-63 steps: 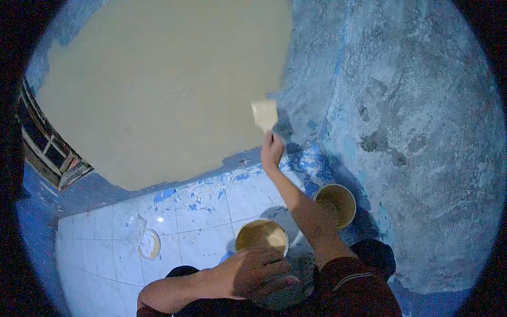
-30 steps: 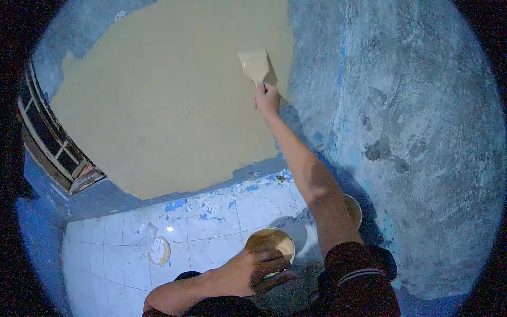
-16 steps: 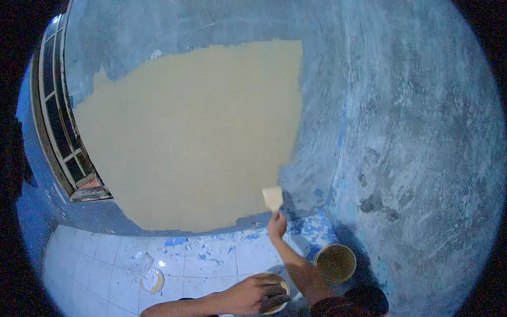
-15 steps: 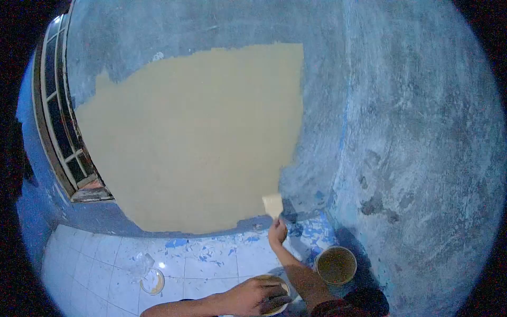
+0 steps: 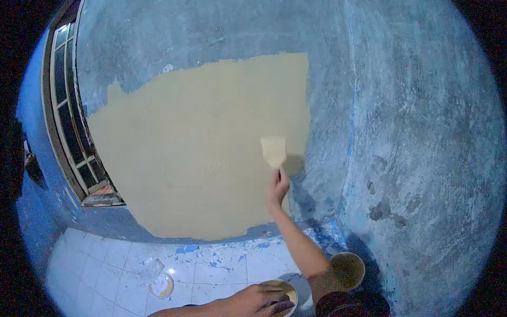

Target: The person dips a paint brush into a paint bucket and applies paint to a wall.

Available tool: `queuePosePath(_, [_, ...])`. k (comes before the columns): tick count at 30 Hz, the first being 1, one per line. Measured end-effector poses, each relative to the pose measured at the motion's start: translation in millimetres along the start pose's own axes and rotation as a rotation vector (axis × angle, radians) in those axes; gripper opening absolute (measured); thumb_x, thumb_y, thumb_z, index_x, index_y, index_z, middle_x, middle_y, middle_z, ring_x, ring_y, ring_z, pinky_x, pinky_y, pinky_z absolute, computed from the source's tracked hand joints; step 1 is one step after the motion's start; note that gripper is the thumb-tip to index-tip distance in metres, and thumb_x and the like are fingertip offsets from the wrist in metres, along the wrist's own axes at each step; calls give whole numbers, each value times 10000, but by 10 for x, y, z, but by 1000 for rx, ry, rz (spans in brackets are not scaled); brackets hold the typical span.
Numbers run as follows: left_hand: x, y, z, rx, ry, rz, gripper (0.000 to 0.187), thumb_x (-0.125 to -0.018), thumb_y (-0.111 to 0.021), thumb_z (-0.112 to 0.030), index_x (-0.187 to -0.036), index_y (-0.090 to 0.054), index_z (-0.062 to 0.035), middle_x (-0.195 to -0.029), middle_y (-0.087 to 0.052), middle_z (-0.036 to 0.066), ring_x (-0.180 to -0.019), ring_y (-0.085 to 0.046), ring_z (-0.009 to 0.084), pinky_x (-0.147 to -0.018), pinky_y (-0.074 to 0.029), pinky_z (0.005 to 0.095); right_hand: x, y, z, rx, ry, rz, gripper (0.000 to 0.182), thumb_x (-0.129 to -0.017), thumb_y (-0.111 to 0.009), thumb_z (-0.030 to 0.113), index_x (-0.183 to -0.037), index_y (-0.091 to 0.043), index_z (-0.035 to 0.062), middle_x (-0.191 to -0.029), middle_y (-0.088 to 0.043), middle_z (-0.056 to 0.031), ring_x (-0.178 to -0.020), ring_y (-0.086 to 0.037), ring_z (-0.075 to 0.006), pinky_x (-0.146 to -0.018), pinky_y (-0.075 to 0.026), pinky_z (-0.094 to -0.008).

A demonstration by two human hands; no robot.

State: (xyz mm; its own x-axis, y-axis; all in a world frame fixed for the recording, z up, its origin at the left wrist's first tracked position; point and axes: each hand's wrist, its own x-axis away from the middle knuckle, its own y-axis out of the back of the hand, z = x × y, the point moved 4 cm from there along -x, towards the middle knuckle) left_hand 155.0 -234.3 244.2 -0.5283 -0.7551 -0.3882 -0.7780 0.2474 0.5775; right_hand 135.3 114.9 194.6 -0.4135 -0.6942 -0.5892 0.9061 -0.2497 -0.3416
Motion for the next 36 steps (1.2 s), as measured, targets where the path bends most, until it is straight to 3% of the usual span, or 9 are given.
queuePosePath(3, [-16, -61, 108, -7, 37, -9, 216, -870, -586, -180, -753, -609, 0, -726, -588, 207, -683, -582, 389, -634, -467, 452, -658, -294, 258, 11, 24, 14, 355, -943, -526, 225, -662, -446, 23, -569, -397, 5, -545, -382, -95, -504, -330, -296])
queuePosePath(7, [-57, -72, 141, 22, 47, 12, 256, -875, -588, -203, -721, -615, 0, -707, -580, 213, -675, -578, 394, -626, -458, 464, -1241, -551, 820, 30, 44, 62, 362, -904, -551, 259, -715, -527, -49, -625, -540, -161, -578, -486, -225, -593, -408, -376])
queuePosePath(11, [-82, -107, 172, -52, 41, 53, 300, -891, -575, -252, -735, -632, -3, -718, -592, 216, -695, -583, 399, -638, -459, 461, -1681, -843, 1037, 56, 39, 11, 401, -868, -559, 325, -723, -570, -49, -672, -590, -210, -612, -534, -362, -620, -424, -434])
queuePosePath(14, [-99, -117, 168, -39, 100, 97, 326, -900, -569, -288, -746, -642, -10, -732, -599, 219, -719, -590, 395, -654, -463, 450, -1885, -959, 1224, 76, 3, 40, 405, -852, -573, 332, -704, -582, -45, -676, -600, -211, -639, -577, -367, -630, -435, -442])
queuePosePath(15, [-92, -123, 179, -37, 104, 96, 326, -900, -569, -288, -746, -642, -10, -732, -599, 219, -719, -590, 395, -654, -463, 450, -1940, -999, 1240, 78, -1, 43, 405, -852, -573, 332, -704, -582, -45, -676, -600, -211, -639, -577, -367, -630, -435, -442])
queuePosePath(17, [-75, -124, 206, -78, 74, 87, 332, -893, -583, -319, -761, -652, -22, -754, -604, 230, -729, -600, 381, -671, -466, 448, -2033, -1041, 1279, 129, 63, -21, 365, -894, -580, 286, -669, -597, -1, -545, -548, -31, -493, -519, -119, -487, -406, -302])
queuePosePath(20, [-41, -228, 406, -114, 90, 345, 266, -829, -579, -176, -1063, -649, -69, -901, -605, 172, -902, -585, 340, -804, -482, 443, -2102, -1059, 1254, 178, -1, -1, 342, -889, -588, 284, -685, -614, 10, -548, -551, -24, -484, -525, -117, -465, -407, -290])
queuePosePath(23, [-59, -145, 298, 18, -131, 95, 337, -944, -534, -245, -775, -603, 39, -730, -574, 211, -683, -582, 380, -609, -446, 454, -2084, -1034, 1149, 130, -61, 48, 331, -891, -584, 288, -690, -611, 27, -568, -560, -19, -481, -527, -100, -445, -408, -269])
queuePosePath(36, [1, -100, 238, 55, -53, 135, 324, -948, -530, -245, -772, -574, 24, -703, -532, 187, -673, -567, 380, -604, -431, 464, -605, -209, -161, 57, -324, 287, 418, -927, -546, 300, -616, -520, 22, -526, -510, -24, -462, -499, -125, -445, -390, -292])
